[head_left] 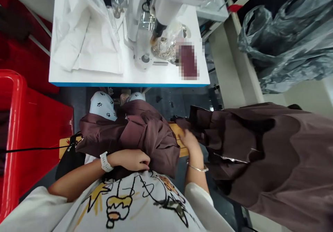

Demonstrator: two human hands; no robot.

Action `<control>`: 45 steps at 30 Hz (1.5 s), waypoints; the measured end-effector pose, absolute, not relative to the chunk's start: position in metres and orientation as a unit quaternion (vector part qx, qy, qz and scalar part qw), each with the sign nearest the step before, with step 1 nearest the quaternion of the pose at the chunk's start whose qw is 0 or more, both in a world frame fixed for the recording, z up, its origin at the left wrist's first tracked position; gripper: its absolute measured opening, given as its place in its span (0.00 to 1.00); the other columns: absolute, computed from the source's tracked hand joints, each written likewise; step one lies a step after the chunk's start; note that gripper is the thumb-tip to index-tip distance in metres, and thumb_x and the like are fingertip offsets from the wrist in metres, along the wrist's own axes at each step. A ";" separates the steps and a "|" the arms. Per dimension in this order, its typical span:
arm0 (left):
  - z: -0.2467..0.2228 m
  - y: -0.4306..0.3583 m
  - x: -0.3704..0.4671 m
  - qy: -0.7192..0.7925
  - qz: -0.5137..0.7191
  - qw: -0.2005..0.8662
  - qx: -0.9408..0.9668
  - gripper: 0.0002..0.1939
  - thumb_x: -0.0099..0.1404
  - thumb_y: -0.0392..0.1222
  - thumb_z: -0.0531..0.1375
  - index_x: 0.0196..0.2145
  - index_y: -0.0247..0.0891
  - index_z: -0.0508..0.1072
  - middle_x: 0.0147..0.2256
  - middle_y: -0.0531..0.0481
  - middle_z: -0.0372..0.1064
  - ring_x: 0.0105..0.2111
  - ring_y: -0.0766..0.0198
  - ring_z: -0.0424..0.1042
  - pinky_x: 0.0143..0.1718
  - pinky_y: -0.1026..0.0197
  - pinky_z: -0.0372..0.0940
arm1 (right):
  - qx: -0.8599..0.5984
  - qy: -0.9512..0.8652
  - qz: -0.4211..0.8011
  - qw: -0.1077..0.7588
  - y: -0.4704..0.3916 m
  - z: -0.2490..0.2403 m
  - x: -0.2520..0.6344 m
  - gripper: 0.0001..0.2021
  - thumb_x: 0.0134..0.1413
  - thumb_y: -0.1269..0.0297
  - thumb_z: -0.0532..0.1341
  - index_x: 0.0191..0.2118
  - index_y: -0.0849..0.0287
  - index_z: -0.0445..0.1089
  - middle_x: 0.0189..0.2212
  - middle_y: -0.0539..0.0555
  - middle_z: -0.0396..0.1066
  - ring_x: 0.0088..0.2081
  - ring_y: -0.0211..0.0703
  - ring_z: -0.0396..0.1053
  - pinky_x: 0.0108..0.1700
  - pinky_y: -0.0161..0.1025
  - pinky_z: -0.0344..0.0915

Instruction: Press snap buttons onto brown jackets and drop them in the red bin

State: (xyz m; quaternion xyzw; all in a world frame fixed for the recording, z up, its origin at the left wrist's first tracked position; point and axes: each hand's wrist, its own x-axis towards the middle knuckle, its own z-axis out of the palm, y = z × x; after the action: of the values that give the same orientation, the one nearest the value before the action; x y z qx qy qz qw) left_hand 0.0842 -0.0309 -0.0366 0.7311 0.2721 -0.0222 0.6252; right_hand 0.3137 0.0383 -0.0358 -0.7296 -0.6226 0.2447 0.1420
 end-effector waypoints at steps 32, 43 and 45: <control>0.018 0.017 0.020 0.623 0.427 0.535 0.380 0.19 0.55 0.54 0.58 0.35 0.34 0.71 0.32 0.48 0.72 0.31 0.60 0.70 0.30 0.63 0.65 | -0.477 -0.735 0.391 0.282 0.057 0.021 0.214 0.13 0.54 0.65 0.53 0.45 0.57 0.61 0.41 0.56 0.64 0.41 0.41 0.64 0.45 0.40 0.61; -0.008 0.045 0.013 0.599 0.236 0.191 0.741 0.16 0.64 0.42 0.49 0.49 0.38 0.64 0.48 0.42 0.63 0.51 0.52 0.59 0.54 0.48 0.52 | -0.417 -0.728 0.496 0.226 0.074 -0.014 0.198 0.06 0.54 0.68 0.52 0.27 0.58 0.60 0.29 0.49 0.62 0.33 0.36 0.61 0.37 0.34 0.58; -0.013 0.053 0.018 0.523 0.193 0.263 0.787 0.14 0.65 0.39 0.45 0.42 0.39 0.68 0.42 0.45 0.68 0.45 0.57 0.65 0.50 0.52 0.57 | -0.398 -0.738 0.502 0.211 0.075 -0.010 0.196 0.07 0.55 0.68 0.52 0.27 0.58 0.61 0.28 0.49 0.63 0.32 0.36 0.62 0.36 0.34 0.58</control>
State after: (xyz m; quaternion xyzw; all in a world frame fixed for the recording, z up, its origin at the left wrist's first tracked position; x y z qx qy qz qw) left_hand 0.0183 0.0534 -0.0128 0.7874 0.5228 0.1931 0.2633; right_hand 0.1961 0.0753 -0.0095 -0.3979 -0.7382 0.5023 0.2109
